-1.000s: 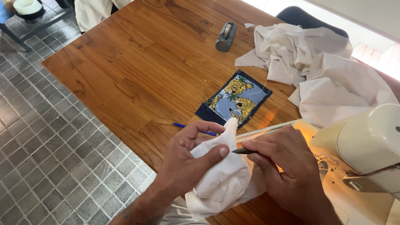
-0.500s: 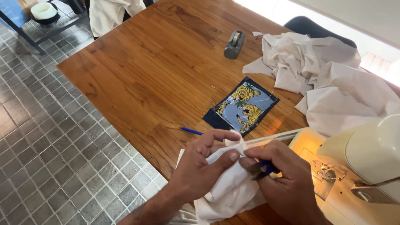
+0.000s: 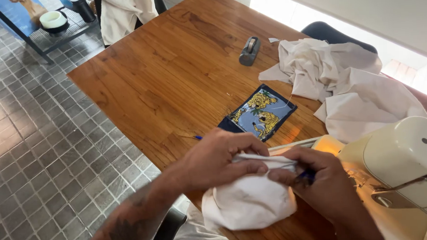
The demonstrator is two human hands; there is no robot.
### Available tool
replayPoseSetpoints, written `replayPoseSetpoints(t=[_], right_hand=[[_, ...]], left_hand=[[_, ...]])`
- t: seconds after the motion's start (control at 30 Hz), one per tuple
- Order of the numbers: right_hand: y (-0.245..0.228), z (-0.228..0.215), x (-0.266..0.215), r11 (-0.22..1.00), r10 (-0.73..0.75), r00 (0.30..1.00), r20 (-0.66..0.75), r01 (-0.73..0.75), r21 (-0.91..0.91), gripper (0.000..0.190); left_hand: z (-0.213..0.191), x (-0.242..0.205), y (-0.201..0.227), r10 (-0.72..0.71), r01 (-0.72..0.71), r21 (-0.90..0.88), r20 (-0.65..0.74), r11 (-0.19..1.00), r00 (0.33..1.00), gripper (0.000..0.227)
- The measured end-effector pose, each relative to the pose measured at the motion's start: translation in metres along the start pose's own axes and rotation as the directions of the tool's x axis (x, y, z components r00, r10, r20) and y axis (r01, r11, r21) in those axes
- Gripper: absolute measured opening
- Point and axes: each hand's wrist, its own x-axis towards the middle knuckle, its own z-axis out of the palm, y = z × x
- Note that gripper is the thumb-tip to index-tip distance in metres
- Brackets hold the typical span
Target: Trimming excess threads from a fabric piece using snips and smoothing it out on a work surface
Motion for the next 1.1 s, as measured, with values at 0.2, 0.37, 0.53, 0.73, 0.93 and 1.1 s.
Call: replayPoseSetpoints(t=[0.2,0.37,0.53,0.73,0.93,1.1], right_hand=[[-0.017,-0.021,-0.02,0.995,0.064,0.964,-0.258,-0.081,-0.053,0.011],[-0.038,-0.017,-0.036,0.987,0.087,0.95,-0.299,-0.123,-0.104,0.014],[-0.043,-0.014,-0.046,0.978,0.168,0.901,-0.399,-0.202,-0.045,0.015],[-0.01,-0.016,-0.055,0.988,0.118,0.908,-0.401,-0.147,-0.043,0.013],[-0.01,-0.007,-0.044,0.961,-0.212,0.848,-0.486,0.091,-0.262,0.009],[-0.024,-0.015,-0.019,0.948,-0.286,0.801,-0.527,0.315,-0.035,0.02]], left_hand=[[-0.047,0.014,-0.009,-0.177,0.165,0.139,0.084,0.976,0.981,0.021],[-0.082,0.014,-0.027,-0.061,0.051,0.237,0.034,0.97,0.998,0.019],[-0.105,0.017,-0.053,-0.014,0.018,0.116,-0.042,0.993,0.999,0.009],[-0.134,0.012,-0.092,0.0,-0.007,-0.121,-0.054,0.993,0.999,0.01],[-0.167,0.018,-0.073,0.007,0.008,0.1,-0.149,0.995,0.989,0.009],[-0.207,0.003,-0.042,-0.039,0.095,0.237,-0.232,0.967,0.972,0.023]])
